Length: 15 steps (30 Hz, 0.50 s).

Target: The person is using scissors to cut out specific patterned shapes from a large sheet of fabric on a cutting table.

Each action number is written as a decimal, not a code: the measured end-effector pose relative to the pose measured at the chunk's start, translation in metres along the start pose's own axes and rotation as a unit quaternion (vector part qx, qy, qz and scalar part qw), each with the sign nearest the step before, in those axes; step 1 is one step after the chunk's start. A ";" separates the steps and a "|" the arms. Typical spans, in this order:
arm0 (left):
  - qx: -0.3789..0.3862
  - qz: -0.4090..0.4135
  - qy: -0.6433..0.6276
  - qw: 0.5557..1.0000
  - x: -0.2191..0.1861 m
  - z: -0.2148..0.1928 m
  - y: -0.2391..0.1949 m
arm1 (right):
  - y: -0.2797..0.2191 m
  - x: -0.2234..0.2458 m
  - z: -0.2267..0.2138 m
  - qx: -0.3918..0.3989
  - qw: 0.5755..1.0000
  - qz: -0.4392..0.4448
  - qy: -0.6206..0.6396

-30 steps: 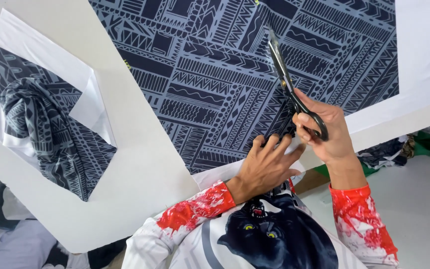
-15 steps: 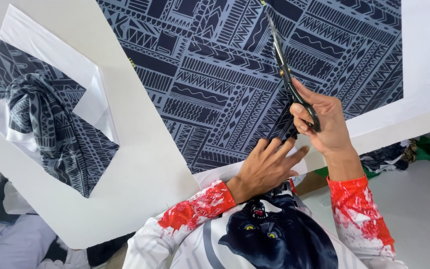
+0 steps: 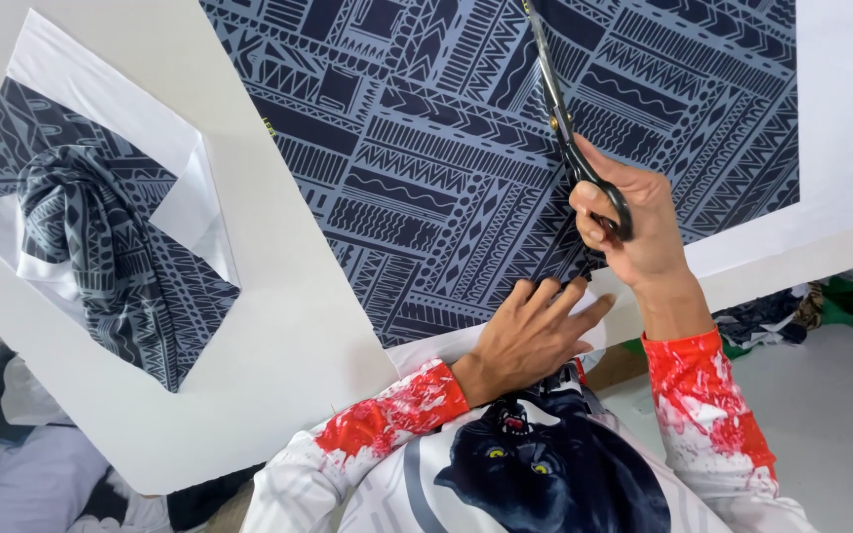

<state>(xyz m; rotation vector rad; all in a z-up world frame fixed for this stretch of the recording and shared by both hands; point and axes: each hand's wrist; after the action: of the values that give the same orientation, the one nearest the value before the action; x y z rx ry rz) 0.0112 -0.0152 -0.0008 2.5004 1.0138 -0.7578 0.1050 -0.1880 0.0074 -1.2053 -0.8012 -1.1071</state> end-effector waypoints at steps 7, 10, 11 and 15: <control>0.012 -0.001 0.001 1.000 0.001 0.001 0.000 | 0.001 0.001 0.001 0.006 1.000 0.011 -0.016; 0.021 -0.001 0.005 1.000 0.001 -0.001 0.000 | 0.009 0.003 0.002 -0.002 0.999 0.030 0.040; 0.025 0.000 0.001 1.000 0.001 -0.001 0.000 | 0.012 0.007 0.007 -0.004 0.999 0.026 0.043; 0.033 0.003 -0.004 0.999 0.001 -0.002 0.001 | 0.023 0.009 0.011 -0.007 0.999 0.022 0.043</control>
<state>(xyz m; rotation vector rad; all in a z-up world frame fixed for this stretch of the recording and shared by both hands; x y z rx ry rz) 0.0132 -0.0144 -0.0002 2.5533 0.9921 -0.8122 0.1301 -0.1795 0.0110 -1.1736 -0.7001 -1.1226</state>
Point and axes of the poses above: each hand's wrist, its own y-axis towards the middle knuckle, its own z-axis out of the palm, x = y × z, and after that the axes turned 5 degrees about -z, right-handed
